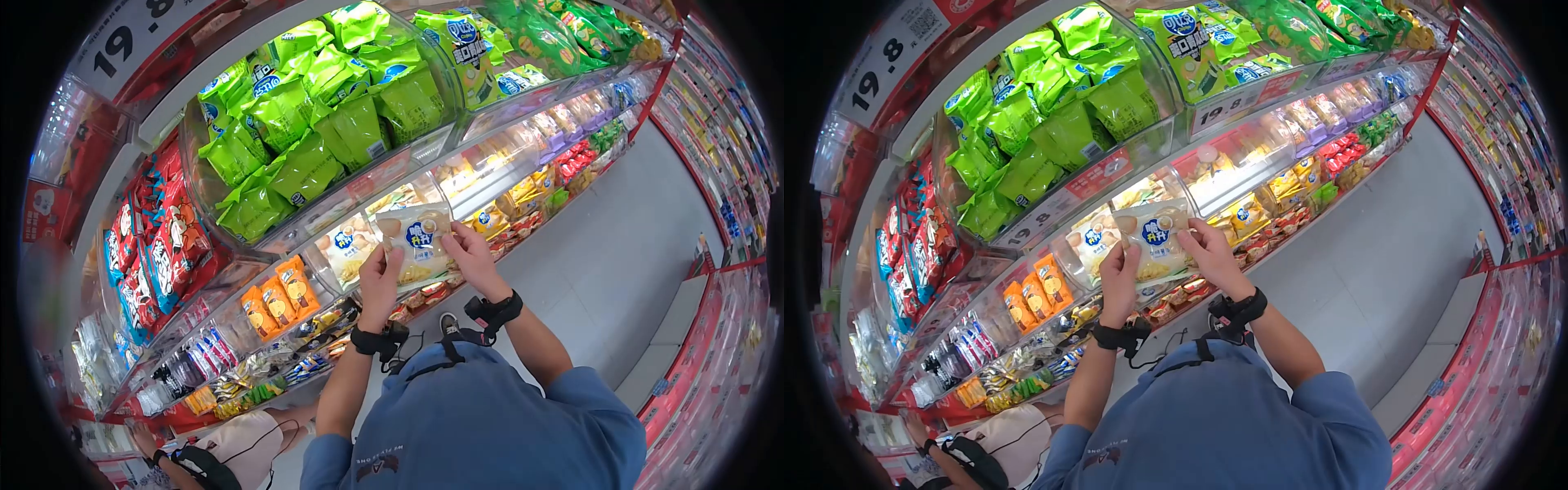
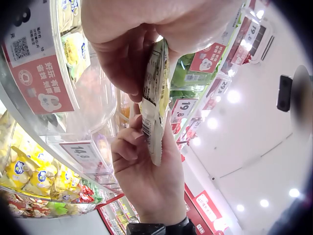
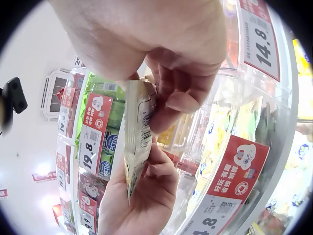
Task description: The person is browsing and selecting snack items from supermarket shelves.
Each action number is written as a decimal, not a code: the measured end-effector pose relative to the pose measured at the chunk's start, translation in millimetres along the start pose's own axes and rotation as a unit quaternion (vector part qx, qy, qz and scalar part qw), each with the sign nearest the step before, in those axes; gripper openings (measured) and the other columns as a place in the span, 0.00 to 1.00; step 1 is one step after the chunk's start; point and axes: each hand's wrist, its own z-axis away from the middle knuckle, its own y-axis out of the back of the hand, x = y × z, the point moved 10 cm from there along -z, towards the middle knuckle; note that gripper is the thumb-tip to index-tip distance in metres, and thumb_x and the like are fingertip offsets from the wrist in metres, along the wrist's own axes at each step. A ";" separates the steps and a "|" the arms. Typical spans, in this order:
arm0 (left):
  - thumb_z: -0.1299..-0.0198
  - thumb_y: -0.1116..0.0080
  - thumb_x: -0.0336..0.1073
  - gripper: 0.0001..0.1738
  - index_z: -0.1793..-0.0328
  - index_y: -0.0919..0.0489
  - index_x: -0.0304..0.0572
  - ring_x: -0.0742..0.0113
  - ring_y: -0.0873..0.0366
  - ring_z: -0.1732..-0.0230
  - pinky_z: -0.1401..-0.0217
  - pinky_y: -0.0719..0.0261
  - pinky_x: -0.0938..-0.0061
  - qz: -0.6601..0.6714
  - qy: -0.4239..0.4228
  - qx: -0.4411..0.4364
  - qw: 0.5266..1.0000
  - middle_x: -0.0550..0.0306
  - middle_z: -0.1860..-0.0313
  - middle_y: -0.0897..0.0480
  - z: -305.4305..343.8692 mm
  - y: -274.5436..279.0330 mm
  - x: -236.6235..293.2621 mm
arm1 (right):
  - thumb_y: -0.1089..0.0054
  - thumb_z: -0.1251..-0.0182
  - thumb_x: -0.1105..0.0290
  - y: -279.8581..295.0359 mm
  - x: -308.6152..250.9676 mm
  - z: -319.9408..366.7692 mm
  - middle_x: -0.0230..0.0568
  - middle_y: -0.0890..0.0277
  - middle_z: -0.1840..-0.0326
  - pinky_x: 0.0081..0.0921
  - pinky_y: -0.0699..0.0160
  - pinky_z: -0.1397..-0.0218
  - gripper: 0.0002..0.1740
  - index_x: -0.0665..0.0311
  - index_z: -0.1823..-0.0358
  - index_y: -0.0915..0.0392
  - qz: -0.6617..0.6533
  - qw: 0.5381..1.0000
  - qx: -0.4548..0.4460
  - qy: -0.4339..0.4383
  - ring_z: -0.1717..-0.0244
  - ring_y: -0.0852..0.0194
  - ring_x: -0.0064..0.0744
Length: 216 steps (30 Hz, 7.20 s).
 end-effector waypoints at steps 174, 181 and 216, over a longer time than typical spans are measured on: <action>0.44 0.46 0.28 0.33 0.30 0.38 0.30 0.47 0.36 0.31 0.33 0.35 0.61 -0.436 -0.182 0.159 0.867 0.38 0.33 0.33 227.7 239.8 63.2 | 0.43 0.43 0.81 -296.8 -179.0 154.6 0.38 0.21 0.68 0.26 0.27 0.67 0.39 0.73 0.28 0.45 0.408 0.749 0.024 0.522 0.73 0.25 0.32; 0.46 0.42 0.45 0.47 0.26 0.47 0.25 0.46 0.56 0.21 0.24 0.55 0.48 -0.622 -0.157 0.112 0.759 0.38 0.23 0.49 154.5 209.7 15.5 | 0.43 0.44 0.73 -279.5 -171.0 156.5 0.40 0.38 0.91 0.35 0.36 0.81 0.43 0.68 0.25 0.49 0.466 0.796 0.044 0.385 0.88 0.35 0.39; 0.52 0.46 0.36 0.51 0.23 0.57 0.25 0.49 0.58 0.20 0.27 0.55 0.41 -0.746 0.103 0.344 0.561 0.40 0.20 0.56 135.6 179.4 -5.8 | 0.38 0.46 0.76 41.2 -168.2 102.6 0.31 0.40 0.88 0.24 0.42 0.82 0.35 0.72 0.33 0.35 0.369 0.869 -0.069 0.321 0.88 0.41 0.24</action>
